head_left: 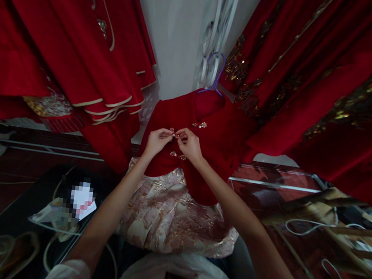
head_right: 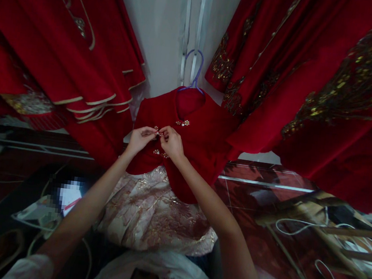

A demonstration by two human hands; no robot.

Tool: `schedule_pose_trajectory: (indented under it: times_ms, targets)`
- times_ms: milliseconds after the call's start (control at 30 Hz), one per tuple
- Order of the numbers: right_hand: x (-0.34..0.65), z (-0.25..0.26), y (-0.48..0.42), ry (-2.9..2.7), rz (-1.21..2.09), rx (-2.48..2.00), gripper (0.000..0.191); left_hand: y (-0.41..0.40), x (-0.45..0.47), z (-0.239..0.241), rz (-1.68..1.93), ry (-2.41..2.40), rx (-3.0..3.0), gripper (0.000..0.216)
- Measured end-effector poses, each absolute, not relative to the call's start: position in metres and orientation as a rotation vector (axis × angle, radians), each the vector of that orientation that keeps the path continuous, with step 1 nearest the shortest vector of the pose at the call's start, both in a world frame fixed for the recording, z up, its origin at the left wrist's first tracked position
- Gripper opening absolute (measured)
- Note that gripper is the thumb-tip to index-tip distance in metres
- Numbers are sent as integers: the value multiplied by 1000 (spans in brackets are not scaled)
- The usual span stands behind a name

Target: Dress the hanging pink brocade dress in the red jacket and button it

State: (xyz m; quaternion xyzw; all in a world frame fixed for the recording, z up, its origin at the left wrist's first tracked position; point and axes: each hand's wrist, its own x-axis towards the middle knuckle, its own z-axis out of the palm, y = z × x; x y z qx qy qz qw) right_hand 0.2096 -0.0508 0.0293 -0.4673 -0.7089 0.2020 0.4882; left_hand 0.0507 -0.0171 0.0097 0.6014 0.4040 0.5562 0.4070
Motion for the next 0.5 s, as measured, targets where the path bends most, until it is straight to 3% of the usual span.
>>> schedule_pose_trajectory:
  times_ms: [233, 500]
  targets:
    - [226, 43, -86, -1713, 675, -1175, 26, -54, 50, 11, 1396, 1145, 1703, 30]
    - [239, 19, -137, -1855, 557, -1523, 24, -126, 57, 9, 1141, 1345, 2061, 29]
